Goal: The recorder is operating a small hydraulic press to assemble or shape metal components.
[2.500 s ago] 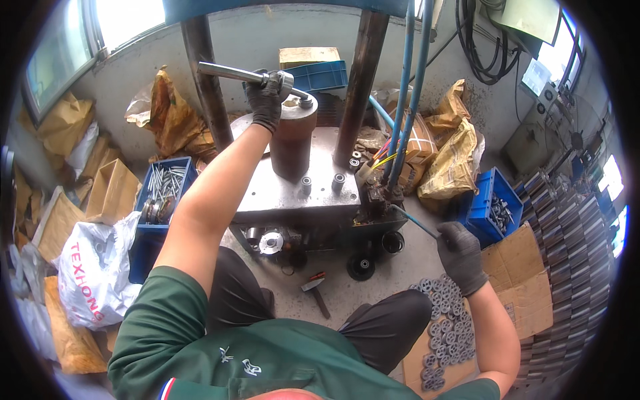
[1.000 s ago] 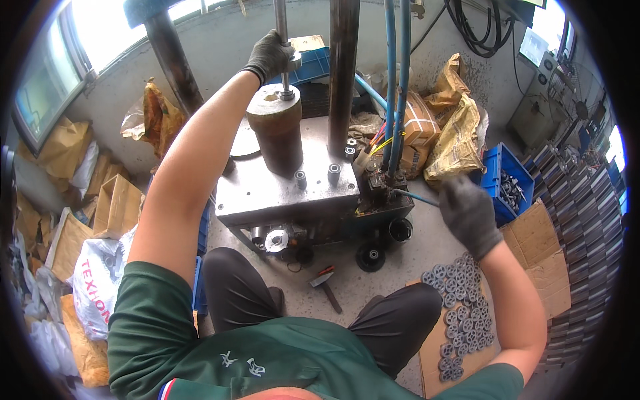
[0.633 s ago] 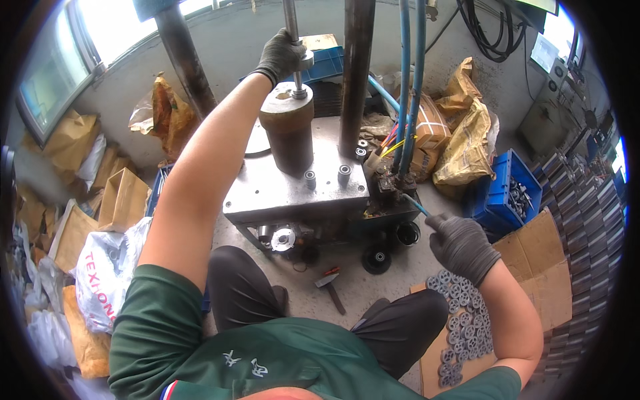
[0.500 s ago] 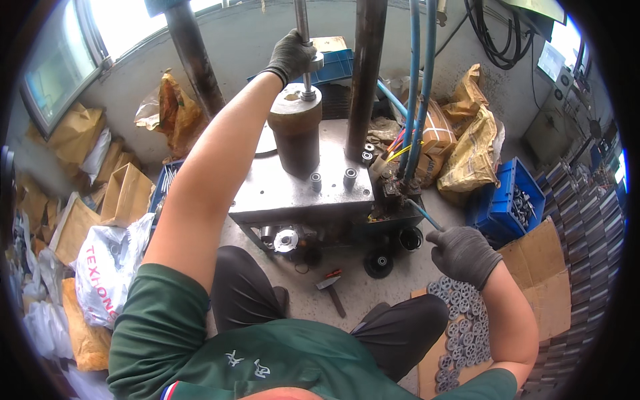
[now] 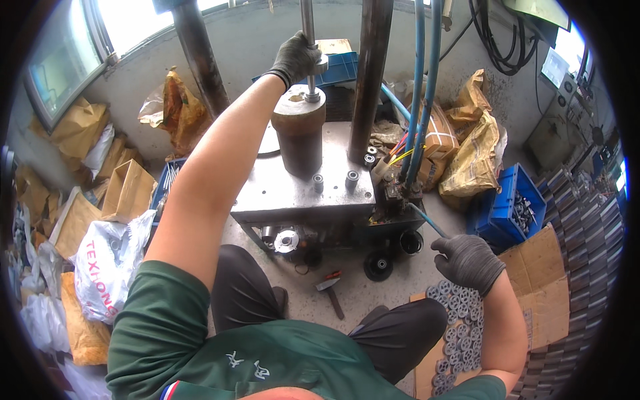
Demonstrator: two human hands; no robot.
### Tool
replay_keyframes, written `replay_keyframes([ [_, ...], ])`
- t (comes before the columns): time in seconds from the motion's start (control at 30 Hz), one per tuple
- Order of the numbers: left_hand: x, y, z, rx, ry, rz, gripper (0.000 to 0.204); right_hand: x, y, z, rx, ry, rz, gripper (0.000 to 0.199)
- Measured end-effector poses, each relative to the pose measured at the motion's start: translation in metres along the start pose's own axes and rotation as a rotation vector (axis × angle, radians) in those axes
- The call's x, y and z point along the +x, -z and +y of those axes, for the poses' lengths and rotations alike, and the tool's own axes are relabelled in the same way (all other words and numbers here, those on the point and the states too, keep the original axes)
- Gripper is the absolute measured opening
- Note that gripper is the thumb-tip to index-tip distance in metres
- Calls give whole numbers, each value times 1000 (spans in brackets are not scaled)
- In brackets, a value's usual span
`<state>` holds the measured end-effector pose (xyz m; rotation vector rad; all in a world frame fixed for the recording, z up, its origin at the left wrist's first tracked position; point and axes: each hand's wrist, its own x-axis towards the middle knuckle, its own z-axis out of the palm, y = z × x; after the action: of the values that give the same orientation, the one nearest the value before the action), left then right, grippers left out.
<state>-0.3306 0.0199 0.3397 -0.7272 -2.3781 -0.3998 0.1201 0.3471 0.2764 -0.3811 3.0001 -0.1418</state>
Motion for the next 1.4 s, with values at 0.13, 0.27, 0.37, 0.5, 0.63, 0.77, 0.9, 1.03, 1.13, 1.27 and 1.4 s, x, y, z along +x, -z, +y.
replay_keyframes([
  [0.13,5,-3,-1,-182,159,-43,34,-3,-2,0,-5,-33,-3,27],
  [0.27,0,4,2,-310,197,-7,43,-9,-10,-2,-7,-15,92,27],
  [0.37,-4,10,4,-379,251,36,47,-17,-21,-6,-21,-21,130,27],
  [0.5,-8,15,10,-322,239,31,48,-29,-35,-15,9,-88,142,28],
  [0.63,-7,19,15,-266,176,20,46,-38,-44,-21,67,-123,170,28],
  [0.77,-1,10,10,-381,291,2,45,-41,-47,-25,84,-179,191,28],
  [0.9,11,-13,-11,-80,83,10,41,-41,-48,-24,69,-185,161,28],
  [1.03,20,-30,-25,25,15,12,40,-44,-53,-25,63,-204,98,18],
  [1.13,19,-28,-23,14,11,-1,40,-46,-60,-27,7,-236,-14,17],
  [1.27,15,-16,-11,-160,165,-29,40,-47,-65,-29,0,-263,-8,18],
  [1.4,9,-6,-4,-133,133,-21,41,-44,-55,-27,-5,-249,-44,22],
])
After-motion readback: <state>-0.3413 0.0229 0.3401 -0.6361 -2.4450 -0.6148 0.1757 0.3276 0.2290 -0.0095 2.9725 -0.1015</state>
